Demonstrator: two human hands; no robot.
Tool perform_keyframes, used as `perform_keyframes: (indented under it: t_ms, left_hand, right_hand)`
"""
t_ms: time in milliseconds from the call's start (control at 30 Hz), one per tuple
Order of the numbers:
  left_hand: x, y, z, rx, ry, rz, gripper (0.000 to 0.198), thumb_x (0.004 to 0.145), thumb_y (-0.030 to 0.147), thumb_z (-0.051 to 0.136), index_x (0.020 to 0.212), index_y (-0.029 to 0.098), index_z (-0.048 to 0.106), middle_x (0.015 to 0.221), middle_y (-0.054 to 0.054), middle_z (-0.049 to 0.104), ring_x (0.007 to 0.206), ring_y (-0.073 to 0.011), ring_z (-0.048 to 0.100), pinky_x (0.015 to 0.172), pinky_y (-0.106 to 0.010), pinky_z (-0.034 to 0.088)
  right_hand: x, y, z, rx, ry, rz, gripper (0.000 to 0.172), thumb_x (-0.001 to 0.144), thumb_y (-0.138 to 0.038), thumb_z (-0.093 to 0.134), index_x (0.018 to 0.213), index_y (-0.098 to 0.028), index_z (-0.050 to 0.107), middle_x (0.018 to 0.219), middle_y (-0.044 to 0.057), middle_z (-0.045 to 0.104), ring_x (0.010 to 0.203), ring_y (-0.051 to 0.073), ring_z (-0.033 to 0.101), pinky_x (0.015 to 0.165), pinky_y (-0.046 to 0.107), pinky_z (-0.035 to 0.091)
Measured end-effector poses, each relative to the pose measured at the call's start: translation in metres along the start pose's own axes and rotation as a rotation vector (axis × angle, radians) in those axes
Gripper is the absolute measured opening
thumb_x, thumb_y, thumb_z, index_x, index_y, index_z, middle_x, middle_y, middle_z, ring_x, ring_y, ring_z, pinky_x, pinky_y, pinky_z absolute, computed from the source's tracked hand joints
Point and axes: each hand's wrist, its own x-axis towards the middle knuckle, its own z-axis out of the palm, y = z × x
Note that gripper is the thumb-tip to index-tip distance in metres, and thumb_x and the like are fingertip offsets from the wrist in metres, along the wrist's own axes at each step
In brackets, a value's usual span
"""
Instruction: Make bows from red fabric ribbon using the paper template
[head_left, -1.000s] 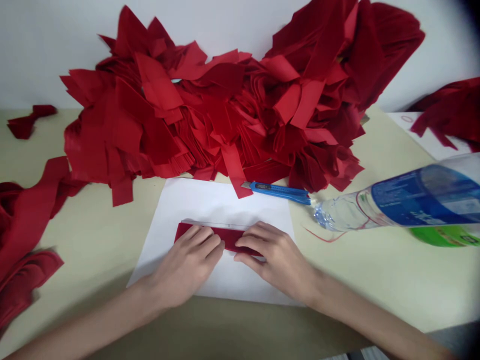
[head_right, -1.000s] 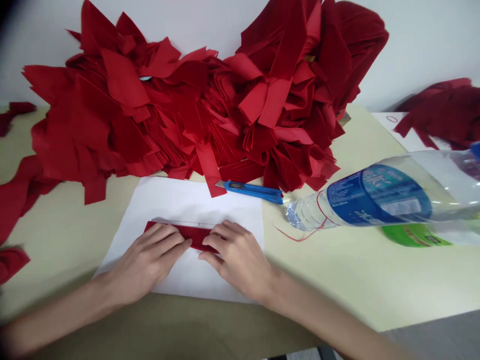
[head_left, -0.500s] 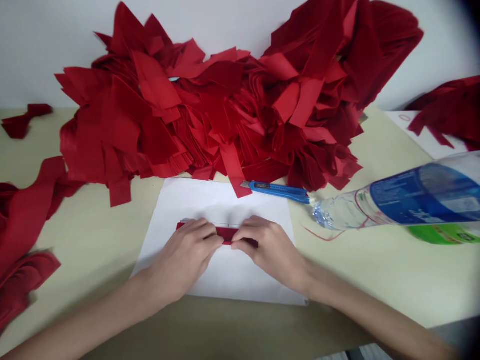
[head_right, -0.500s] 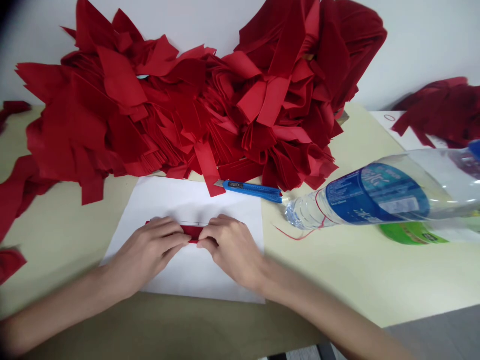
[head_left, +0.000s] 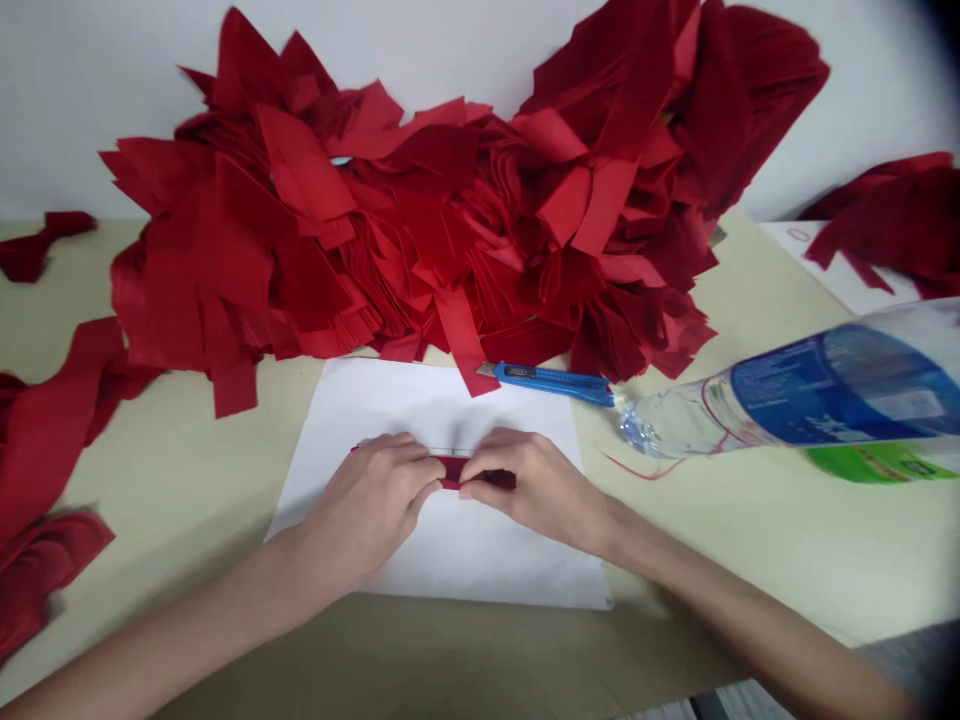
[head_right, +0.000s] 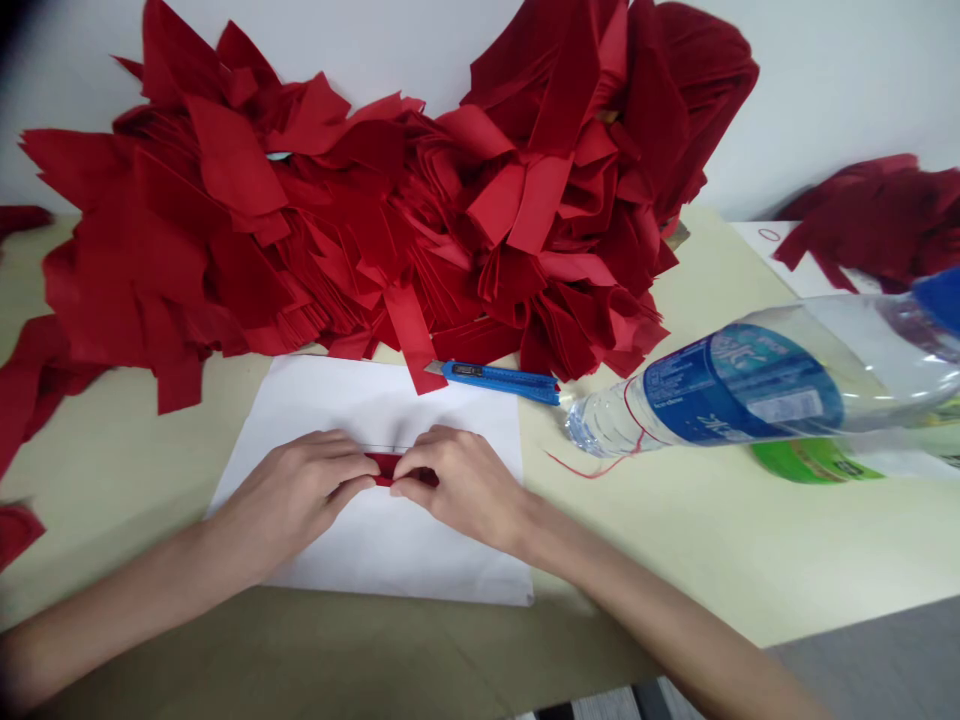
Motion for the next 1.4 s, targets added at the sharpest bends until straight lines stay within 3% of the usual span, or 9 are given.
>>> perform_keyframes:
  t_ms: [333, 600, 800, 1167, 1300, 1400]
  left_hand:
    - [0.016, 0.001, -0.012, -0.111, -0.071, -0.176, 0.023, 0.076, 0.009, 0.047, 0.061, 0.02, 0.061, 0.055, 0.004, 0.057, 0.051, -0.0106, 0.045, 0.054, -0.027, 0.032]
    - [0.036, -0.006, -0.022, -0.155, -0.207, -0.253, 0.018, 0.067, 0.012, 0.05, 0.055, 0.02, 0.061, 0.054, 0.002, 0.059, 0.052, -0.0122, 0.049, 0.05, -0.025, 0.033]
    - [0.045, -0.007, -0.027, -0.105, -0.298, -0.283, 0.015, 0.063, 0.013, 0.051, 0.052, 0.02, 0.058, 0.047, 0.002, 0.05, 0.047, -0.0122, 0.044, 0.046, -0.026, 0.026]
    - [0.07, 0.004, -0.036, 0.028, -0.439, -0.324, 0.012, 0.054, 0.016, 0.052, 0.044, 0.019, 0.048, 0.048, -0.001, 0.049, 0.048, -0.0153, 0.047, 0.046, -0.028, 0.029]
    - [0.083, 0.002, -0.035, 0.028, -0.518, -0.346, 0.014, 0.048, 0.016, 0.055, 0.04, 0.018, 0.043, 0.043, 0.0, 0.046, 0.041, -0.0135, 0.044, 0.042, -0.027, 0.027]
    - [0.082, 0.001, -0.034, 0.03, -0.513, -0.331, 0.015, 0.049, 0.016, 0.056, 0.04, 0.018, 0.044, 0.043, 0.001, 0.047, 0.041, -0.0131, 0.044, 0.042, -0.027, 0.027]
  right_hand:
    - [0.006, 0.0, 0.0, 0.088, 0.083, 0.137, 0.013, 0.075, -0.012, 0.062, 0.072, -0.02, 0.071, 0.068, -0.005, 0.068, 0.057, 0.007, 0.056, 0.06, 0.021, 0.041]
    - [0.015, -0.006, -0.004, 0.018, 0.061, 0.24, 0.015, 0.071, -0.011, 0.062, 0.066, -0.022, 0.072, 0.061, -0.006, 0.068, 0.055, 0.008, 0.057, 0.059, 0.022, 0.04]
    - [0.02, -0.009, -0.008, 0.012, 0.028, 0.296, 0.014, 0.069, -0.011, 0.061, 0.065, -0.021, 0.071, 0.06, -0.005, 0.067, 0.055, 0.009, 0.058, 0.058, 0.022, 0.04]
    - [0.019, -0.003, -0.005, -0.006, -0.02, 0.243, 0.014, 0.073, -0.012, 0.057, 0.07, -0.021, 0.067, 0.061, -0.006, 0.065, 0.057, 0.009, 0.056, 0.057, 0.022, 0.037]
    - [0.02, -0.006, -0.007, -0.054, -0.043, 0.241, 0.01, 0.075, -0.011, 0.057, 0.073, -0.019, 0.063, 0.064, -0.003, 0.065, 0.057, 0.01, 0.056, 0.054, 0.022, 0.037]
    - [0.016, -0.011, -0.004, -0.123, -0.04, 0.24, 0.01, 0.078, -0.011, 0.055, 0.082, -0.016, 0.062, 0.069, 0.0, 0.067, 0.06, 0.013, 0.059, 0.056, 0.023, 0.039]
